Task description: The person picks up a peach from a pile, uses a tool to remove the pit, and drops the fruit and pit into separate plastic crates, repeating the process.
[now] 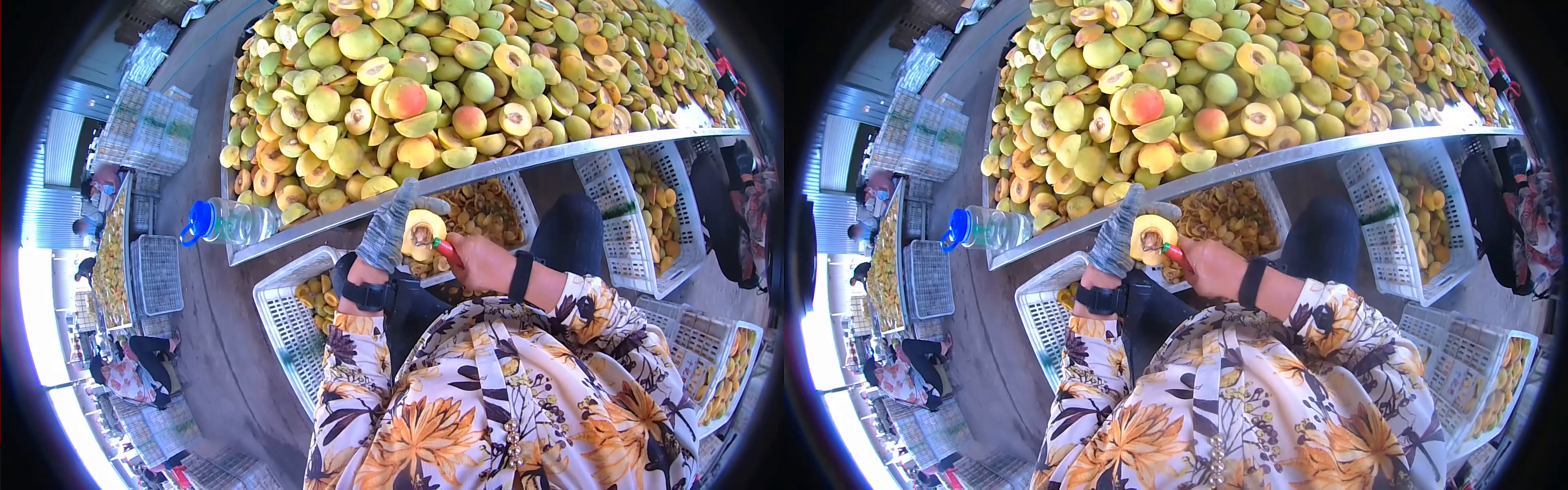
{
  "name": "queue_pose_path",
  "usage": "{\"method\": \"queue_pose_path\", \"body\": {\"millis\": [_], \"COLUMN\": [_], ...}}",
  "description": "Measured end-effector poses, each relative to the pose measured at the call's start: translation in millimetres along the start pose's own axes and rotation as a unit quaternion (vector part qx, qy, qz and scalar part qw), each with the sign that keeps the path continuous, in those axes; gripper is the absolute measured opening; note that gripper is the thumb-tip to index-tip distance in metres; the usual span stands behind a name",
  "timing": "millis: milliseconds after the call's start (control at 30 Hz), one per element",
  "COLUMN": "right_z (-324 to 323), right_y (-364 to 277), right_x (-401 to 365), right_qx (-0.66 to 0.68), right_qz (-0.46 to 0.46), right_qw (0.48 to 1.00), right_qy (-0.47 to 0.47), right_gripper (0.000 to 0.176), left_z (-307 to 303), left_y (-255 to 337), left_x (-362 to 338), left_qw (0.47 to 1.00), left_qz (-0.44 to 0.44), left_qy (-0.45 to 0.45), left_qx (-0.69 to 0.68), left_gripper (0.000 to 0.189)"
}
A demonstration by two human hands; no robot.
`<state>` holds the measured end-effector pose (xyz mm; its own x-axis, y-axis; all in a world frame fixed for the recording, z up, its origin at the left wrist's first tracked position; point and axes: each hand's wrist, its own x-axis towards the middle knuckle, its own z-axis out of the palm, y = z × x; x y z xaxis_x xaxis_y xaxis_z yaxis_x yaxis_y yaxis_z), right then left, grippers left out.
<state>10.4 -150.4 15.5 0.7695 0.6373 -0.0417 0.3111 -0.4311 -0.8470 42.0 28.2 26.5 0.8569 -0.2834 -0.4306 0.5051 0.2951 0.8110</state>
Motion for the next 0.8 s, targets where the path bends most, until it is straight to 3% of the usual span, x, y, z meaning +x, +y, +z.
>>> {"method": "queue_pose_path", "body": {"millis": [67,100,133,200,267,333,400,533,633,667,733,767,800], "right_z": [-4.2,-6.2,-7.3,-9.8,-7.8,-4.8,-2.7,6.2,2.6,6.3,12.2,12.2,1.4], "right_y": [-3.2,-4.6,-4.3,-3.7,-4.5,-6.3,-11.3,-16.6,-27.7,-23.4,-19.3,-16.7,-27.9], "right_x": [1.9,3.1,4.6,7.6,6.5,3.5,1.5,-1.0,0.2,-0.3,0.3,-1.9,-3.1], "right_qx": [0.020,0.041,0.042,0.069,0.061,0.053,0.006,-0.007,0.210,0.210,0.118,0.119,0.194], "right_qz": [0.033,0.067,0.068,0.041,0.029,0.018,0.016,0.015,0.137,0.137,-0.011,-0.011,0.089], "right_qw": [0.999,0.997,0.997,0.996,0.997,0.998,0.999,0.997,0.967,0.967,0.992,0.991,0.976], "right_qy": [-0.008,-0.017,-0.017,0.032,0.034,0.033,0.046,0.074,-0.040,-0.041,0.054,0.054,-0.040], "right_gripper": [0.017,0.017,0.017,0.016,0.016,0.015,0.014,0.013,0.009,0.009,0.010,0.010,0.010], "left_z": [3.2,9.7,13.4,6.5,15.5,13.0,14.1,23.6,31.2,29.9,24.0,11.4,8.6], "left_y": [-0.9,0.6,-0.1,-10.8,-26.4,-32.1,-33.2,-31.1,-26.4,-25.9,-22.9,-26.0,-25.7], "left_x": [-0.8,-3.9,-7.5,-10.8,-4.7,-3.6,-0.4,-0.4,-3.8,-4.8,-8.1,-3.0,-4.5], "left_qw": [1.000,0.996,0.986,0.984,0.962,0.967,0.965,0.948,0.935,0.935,0.960,0.977,0.977], "left_qz": [0.027,0.072,0.116,0.102,0.185,0.192,0.141,0.201,0.257,0.257,0.207,0.166,0.165], "left_qy": [0.001,0.011,0.021,0.022,0.093,0.101,0.188,0.221,0.235,0.236,0.172,0.100,0.101], "left_qx": [0.015,-0.052,-0.119,-0.144,-0.176,-0.133,-0.117,-0.114,-0.062,-0.062,-0.078,-0.094,-0.093], "left_gripper": [0.055,0.054,0.054,0.048,0.039,0.047,0.043,0.028,0.025,0.025,0.025,0.027,0.027]}}
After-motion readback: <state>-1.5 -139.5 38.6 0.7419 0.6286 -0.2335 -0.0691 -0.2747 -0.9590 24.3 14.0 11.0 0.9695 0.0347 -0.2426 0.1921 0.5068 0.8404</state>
